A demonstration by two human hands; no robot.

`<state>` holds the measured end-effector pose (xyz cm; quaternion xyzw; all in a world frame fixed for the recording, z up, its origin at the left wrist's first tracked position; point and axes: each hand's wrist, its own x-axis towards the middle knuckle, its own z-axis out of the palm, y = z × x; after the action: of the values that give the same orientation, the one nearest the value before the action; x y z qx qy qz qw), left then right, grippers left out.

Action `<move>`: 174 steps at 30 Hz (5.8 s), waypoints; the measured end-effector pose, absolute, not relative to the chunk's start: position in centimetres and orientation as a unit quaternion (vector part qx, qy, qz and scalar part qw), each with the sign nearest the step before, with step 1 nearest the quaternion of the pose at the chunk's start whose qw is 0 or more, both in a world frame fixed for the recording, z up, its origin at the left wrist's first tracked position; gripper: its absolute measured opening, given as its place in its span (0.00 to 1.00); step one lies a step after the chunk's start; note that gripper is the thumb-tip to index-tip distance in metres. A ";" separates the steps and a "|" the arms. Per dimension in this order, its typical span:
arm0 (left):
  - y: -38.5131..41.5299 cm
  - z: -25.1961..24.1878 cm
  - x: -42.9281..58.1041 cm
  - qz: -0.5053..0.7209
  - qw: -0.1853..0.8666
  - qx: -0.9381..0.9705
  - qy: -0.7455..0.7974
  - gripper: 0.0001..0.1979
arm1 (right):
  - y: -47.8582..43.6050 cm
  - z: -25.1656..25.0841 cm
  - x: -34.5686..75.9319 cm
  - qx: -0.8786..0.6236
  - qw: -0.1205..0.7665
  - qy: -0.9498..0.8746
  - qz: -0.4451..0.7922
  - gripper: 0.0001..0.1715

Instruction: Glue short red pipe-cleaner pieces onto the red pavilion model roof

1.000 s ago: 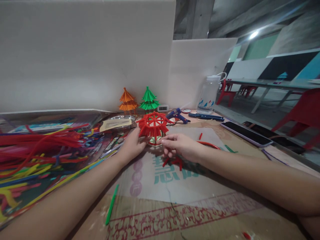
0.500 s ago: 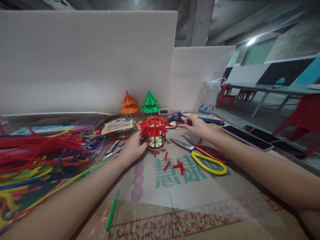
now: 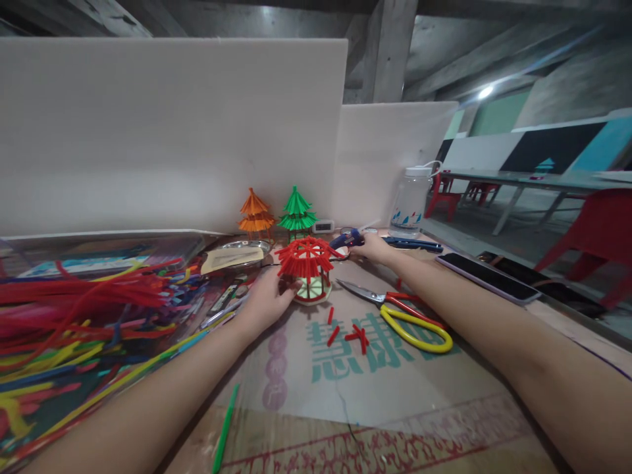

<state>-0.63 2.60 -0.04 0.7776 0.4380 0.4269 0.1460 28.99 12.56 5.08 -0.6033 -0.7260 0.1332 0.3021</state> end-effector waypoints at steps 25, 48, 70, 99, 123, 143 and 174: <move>2.1 0.7 -0.5 0.466 0.187 0.749 0.433 0.20 | -3.0 4.2 26.3 -0.454 0.409 -0.786 0.092 0.10; 2.2 0.4 -1.0 0.436 0.121 0.766 0.457 0.23 | -1.5 2.5 26.9 -0.458 0.408 -0.785 0.085 0.23; 2.0 0.7 -0.9 0.418 0.063 0.784 0.454 0.21 | -2.5 3.3 27.0 -0.437 0.411 -0.791 0.117 0.22; 1.8 1.0 -0.4 0.447 0.189 0.751 0.448 0.24 | -2.6 3.4 26.8 -0.427 0.404 -0.804 0.087 0.20; 3.0 -0.4 -0.8 0.459 0.187 0.746 0.444 0.20 | 9.4 8.0 30.4 -0.554 0.286 -0.760 0.183 0.22; 2.4 0.4 -0.6 0.446 0.192 0.751 0.447 0.18 | 5.0 8.5 30.6 -0.520 0.126 -0.844 -0.041 0.13; 1.7 0.9 -0.7 0.397 0.046 0.804 0.439 0.21 | -2.7 7.1 23.7 -0.341 0.444 -0.766 0.317 0.07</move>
<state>-0.67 1.66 0.88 0.8045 0.4391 0.3974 0.0458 23.69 -2.71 7.07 -0.3408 -0.7659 0.3169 0.4437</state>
